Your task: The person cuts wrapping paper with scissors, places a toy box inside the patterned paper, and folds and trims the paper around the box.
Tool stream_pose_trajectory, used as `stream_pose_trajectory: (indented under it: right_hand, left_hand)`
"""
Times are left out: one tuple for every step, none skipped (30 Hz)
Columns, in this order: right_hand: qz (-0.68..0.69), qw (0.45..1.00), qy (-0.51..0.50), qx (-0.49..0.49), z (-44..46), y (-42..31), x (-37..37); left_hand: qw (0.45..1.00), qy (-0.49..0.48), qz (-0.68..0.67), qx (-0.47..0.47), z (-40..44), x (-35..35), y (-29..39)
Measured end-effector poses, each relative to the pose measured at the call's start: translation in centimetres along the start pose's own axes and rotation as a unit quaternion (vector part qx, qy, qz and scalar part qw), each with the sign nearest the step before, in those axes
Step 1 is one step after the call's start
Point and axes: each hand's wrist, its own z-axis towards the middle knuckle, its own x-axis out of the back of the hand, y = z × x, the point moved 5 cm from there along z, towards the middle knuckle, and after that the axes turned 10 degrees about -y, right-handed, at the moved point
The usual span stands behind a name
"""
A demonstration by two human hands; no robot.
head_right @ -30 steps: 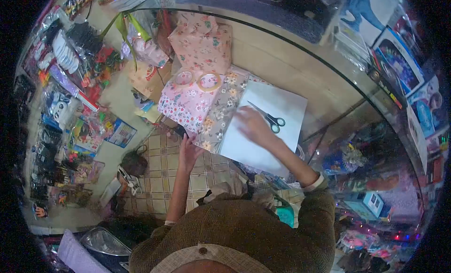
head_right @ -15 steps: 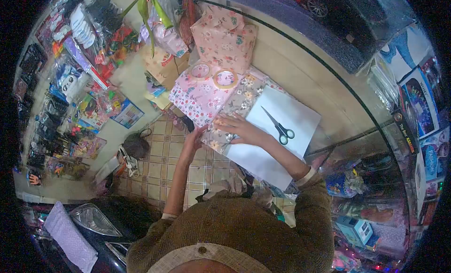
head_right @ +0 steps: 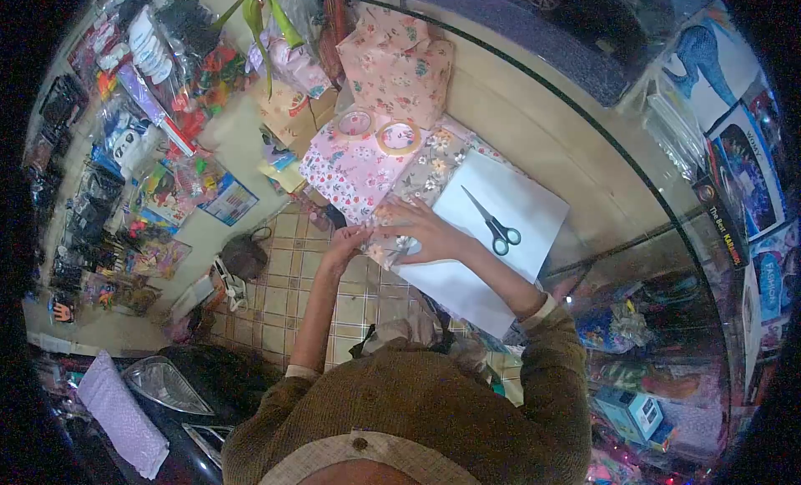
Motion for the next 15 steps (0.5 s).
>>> stream_pose_trajectory:
  right_hand:
    - [0.007, 1.000, 0.006, 0.001, 0.0, -0.1, 0.1]
    - [0.013, 1.000, 0.013, 0.002, 0.0, -0.1, 0.2]
    - [0.022, 1.000, 0.016, 0.001, 0.0, 0.0, 0.2]
    - [0.030, 0.999, 0.019, 0.001, 0.1, 0.2, 0.0]
    - [0.039, 0.999, 0.022, 0.001, 0.1, 0.4, -0.1]
    - [0.037, 0.999, 0.034, -0.002, 0.1, 0.4, -0.2]
    - [0.036, 0.998, 0.046, -0.006, 0.1, 0.3, -0.3]
    - [0.035, 0.998, 0.058, -0.009, 0.0, 0.2, -0.4]
    - [0.011, 0.997, 0.074, -0.011, -0.1, 0.0, -0.4]
    - [-0.014, 0.996, 0.091, -0.013, -0.4, -0.2, -0.5]
    - [-0.038, 0.993, 0.108, -0.016, -0.6, -0.6, -0.7]
    - [-0.031, 0.994, 0.107, -0.019, -0.8, -1.2, -0.8]
    - [-0.024, 0.994, 0.107, -0.023, -1.2, -1.8, -0.8]
    - [-0.016, 0.994, 0.107, -0.028, -1.6, -2.6, -0.7]
    - [-0.037, 0.993, 0.112, -0.024, -1.7, -3.5, -0.6]
  left_hand:
    - [1.000, 0.001, -0.006, 0.000, 0.1, 0.0, -0.2]
    - [1.000, 0.002, -0.013, 0.000, 0.2, 0.0, -0.4]
    - [1.000, 0.003, -0.019, 0.000, 0.1, -0.2, -0.3]
    - [1.000, 0.006, -0.018, -0.001, 0.1, -0.3, -0.2]
    - [1.000, 0.008, -0.017, -0.003, 0.1, -0.4, -0.1]
    - [1.000, 0.011, -0.016, -0.004, -0.1, -0.5, 0.1]
    - [1.000, 0.008, -0.022, -0.013, -0.3, -0.8, 0.3]
    - [0.999, 0.005, -0.027, -0.023, -0.5, -1.0, 0.6]
    - [0.999, 0.002, -0.033, -0.034, -0.6, -1.1, 0.8]
    - [0.999, 0.006, -0.034, -0.031, -0.4, -0.8, 0.5]
    - [0.999, 0.009, -0.036, -0.027, -0.2, -0.4, -0.2]
    - [0.999, 0.011, -0.038, -0.024, -0.1, -0.3, -0.2]
    - [0.999, 0.012, -0.032, -0.020, -0.1, -0.3, -0.2]
    - [0.999, 0.013, -0.027, -0.015, 0.0, -0.2, -0.3]
    - [1.000, 0.013, -0.021, -0.011, -0.1, -0.3, -0.1]
